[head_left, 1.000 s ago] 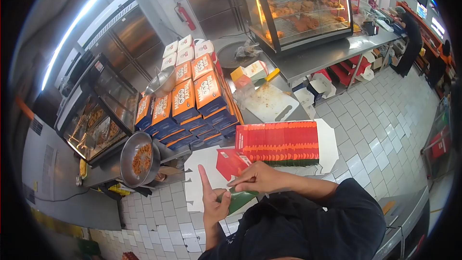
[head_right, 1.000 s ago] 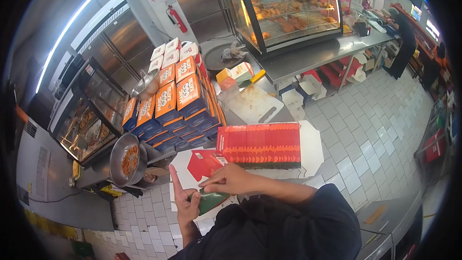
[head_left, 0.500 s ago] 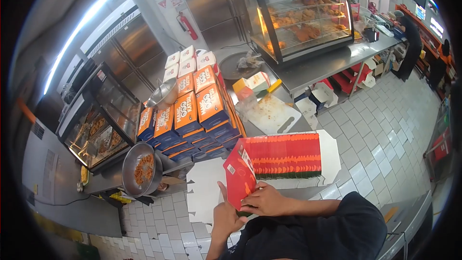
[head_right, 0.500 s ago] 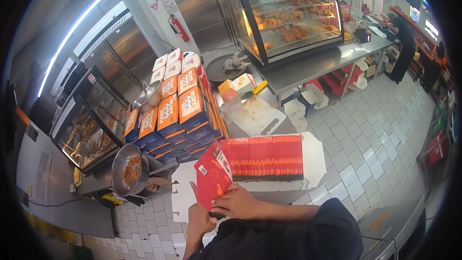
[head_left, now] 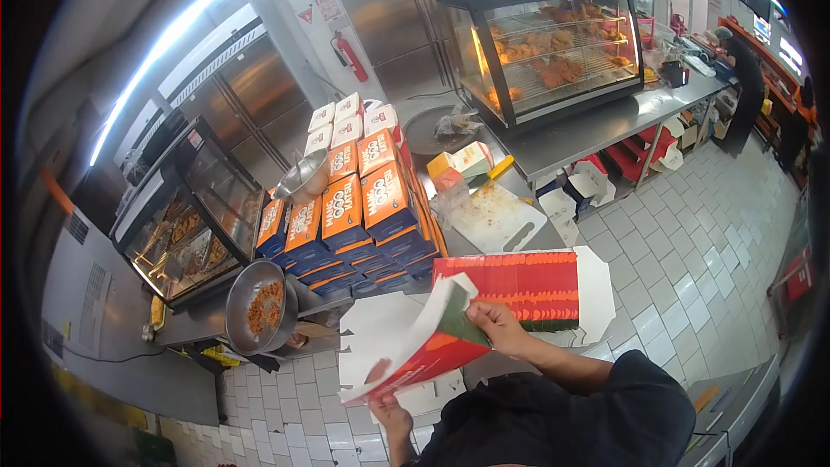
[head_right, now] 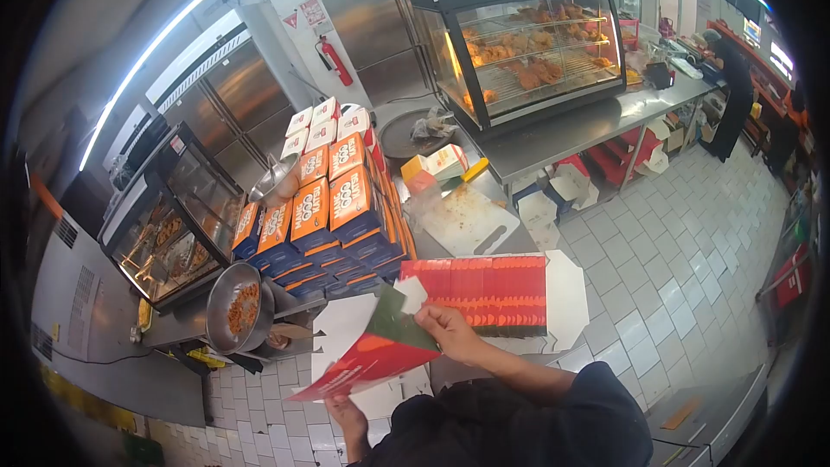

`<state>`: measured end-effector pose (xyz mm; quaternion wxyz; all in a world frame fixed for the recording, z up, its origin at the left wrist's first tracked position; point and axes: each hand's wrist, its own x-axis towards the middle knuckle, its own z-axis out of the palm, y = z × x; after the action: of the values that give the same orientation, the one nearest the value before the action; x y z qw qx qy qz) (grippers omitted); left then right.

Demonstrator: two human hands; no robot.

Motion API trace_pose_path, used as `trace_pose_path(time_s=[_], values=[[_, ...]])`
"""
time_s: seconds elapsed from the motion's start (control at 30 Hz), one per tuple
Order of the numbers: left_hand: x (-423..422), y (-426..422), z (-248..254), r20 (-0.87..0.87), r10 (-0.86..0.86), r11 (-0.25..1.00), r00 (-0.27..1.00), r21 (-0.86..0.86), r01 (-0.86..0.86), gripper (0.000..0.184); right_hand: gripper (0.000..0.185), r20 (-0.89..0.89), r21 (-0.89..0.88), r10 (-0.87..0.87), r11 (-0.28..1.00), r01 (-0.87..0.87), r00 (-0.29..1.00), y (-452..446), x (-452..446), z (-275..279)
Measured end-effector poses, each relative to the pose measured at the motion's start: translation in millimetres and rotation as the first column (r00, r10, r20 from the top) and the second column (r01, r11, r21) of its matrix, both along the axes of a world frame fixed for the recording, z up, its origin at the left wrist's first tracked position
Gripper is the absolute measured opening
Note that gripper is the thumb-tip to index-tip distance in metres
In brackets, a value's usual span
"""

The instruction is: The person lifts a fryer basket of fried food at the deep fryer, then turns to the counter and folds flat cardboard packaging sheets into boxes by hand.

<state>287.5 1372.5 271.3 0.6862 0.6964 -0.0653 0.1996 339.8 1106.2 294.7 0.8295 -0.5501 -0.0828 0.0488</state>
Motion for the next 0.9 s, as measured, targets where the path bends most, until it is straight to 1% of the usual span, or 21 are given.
trace_pose_path(time_s=[0.03,0.1,0.13,0.17,0.2,0.23,0.27,0.3,0.33,0.37,0.4,0.47,0.5,0.57,0.6,0.63,0.67,0.73,0.77,0.83,0.9], values=[[-2.7,12.1,5.6,0.001,0.001,1.0,1.0,-0.001,-0.001,0.079,0.02,0.001,-0.001,0.001,1.0,-0.001,1.0,1.5,1.5,-3.3],[-19.0,37.3,29.9,-0.166,-0.21,0.962,0.964,0.141,0.234,0.059,0.022,0.092,-0.215,-0.295,0.927,0.308,0.951,4.7,2.1,-6.0],[-20.5,20.0,75.1,-0.111,-0.194,0.934,0.975,0.283,0.218,0.04,0.022,0.091,-0.218,-0.29,0.928,0.304,0.953,1.3,1.1,2.5],[-23.4,22.8,88.2,-0.112,-0.187,0.936,0.976,0.282,0.212,0.04,0.024,0.286,-0.154,-0.47,0.837,0.524,0.835,-3.2,-1.3,19.8],[-22.3,30.3,97.1,-0.307,-0.32,0.718,0.896,0.539,0.441,0.038,0.027,0.456,-0.045,-0.613,0.708,0.705,0.645,-7.0,-5.9,35.6],[-20.7,26.2,115.3,-0.52,-0.359,0.385,0.775,0.673,0.631,0.035,0.027,0.462,-0.045,-0.608,0.711,0.702,0.646,-7.4,-16.8,47.7],[-19.9,9.1,132.3,-0.745,-0.239,0.162,0.623,0.602,0.782,0.027,0.028,0.642,-0.242,-0.316,0.78,0.577,0.698,-5.2,-31.6,57.7],[-22.0,12.9,100.6,-0.634,-0.515,0.301,0.576,0.495,0.815,0.026,0.03,0.723,-0.454,0.017,0.765,0.456,0.691,-1.8,-43.4,60.7],[-20.8,2.9,99.8,-0.665,-0.508,0.198,0.547,0.528,0.826,0.024,0.03,0.715,-0.457,0.019,0.769,0.447,0.699,6.7,-52.3,58.1],[-18.5,-5.2,101.4,-0.697,-0.497,0.089,0.516,0.551,0.83,0.023,0.03,0.686,-0.53,0.186,0.791,0.307,0.704,19.2,-61.3,55.4],[-12.6,-2.5,97.0,-0.705,-0.493,0.089,0.51,0.542,0.835,0.023,0.03,0.647,-0.596,0.347,0.785,0.167,0.679,25.6,-67.2,53.5],[9.3,10.2,79.2,-0.698,-0.702,0.138,0.143,0.064,0.988,0.018,0.031,0.583,-0.599,0.364,0.796,0.082,0.727,17.3,-62.3,44.7],[14.8,16.6,63.6,-0.696,-0.704,0.145,0.143,0.056,0.988,0.018,0.032,0.517,-0.594,0.385,0.804,-0.003,0.764,12.6,-59.2,41.4],[20.5,30.1,24.7,-0.717,-0.697,0.246,-0.029,-0.277,0.929,0.016,0.033,0.526,-0.617,0.409,0.787,0.003,0.746,11.9,-57.1,36.0],[17.9,27.3,6.4,-0.727,-0.681,0.218,-0.092,-0.321,0.922,0.021,0.033,0.524,-0.639,0.484,0.768,-0.053,0.701,16.7,-58.7,27.1],[11.4,26.6,-13.5,-0.725,-0.683,0.225,-0.088,-0.324,0.919,0.021,0.033,0.518,-0.659,0.555,0.744,-0.109,0.651,19.4,-59.8,20.9],[1.8,25.8,-33.4,-0.648,-0.75,0.313,-0.133,-0.524,0.792,0.019,0.033,0.512,-0.661,0.564,0.74,-0.121,0.648,17.9,-58.5,19.8],[-8.4,15.3,-29.5,-0.478,-0.862,0.376,-0.165,-0.824,0.424,0.015,0.028,0.508,-0.737,0.462,0.67,0.09,0.727,13.6,-48.9,22.3],[-3.2,13.3,-26.2,-0.475,-0.866,0.376,-0.158,-0.826,0.421,0.015,0.028,0.506,-0.74,0.47,0.667,0.084,0.723,11.2,-43.0,24.0],[9.6,13.2,-20.7,-0.487,-0.859,0.326,-0.156,-0.756,0.568,0.014,0.029,0.346,-0.828,0.321,0.546,0.126,0.882,6.8,-32.7,25.1],[25.5,13.0,-18.3,-0.494,-0.861,0.308,-0.122,-0.697,0.648,0.017,0.029,0.333,-0.805,0.368,0.591,0.059,0.868,9.5,-26.1,19.2]])
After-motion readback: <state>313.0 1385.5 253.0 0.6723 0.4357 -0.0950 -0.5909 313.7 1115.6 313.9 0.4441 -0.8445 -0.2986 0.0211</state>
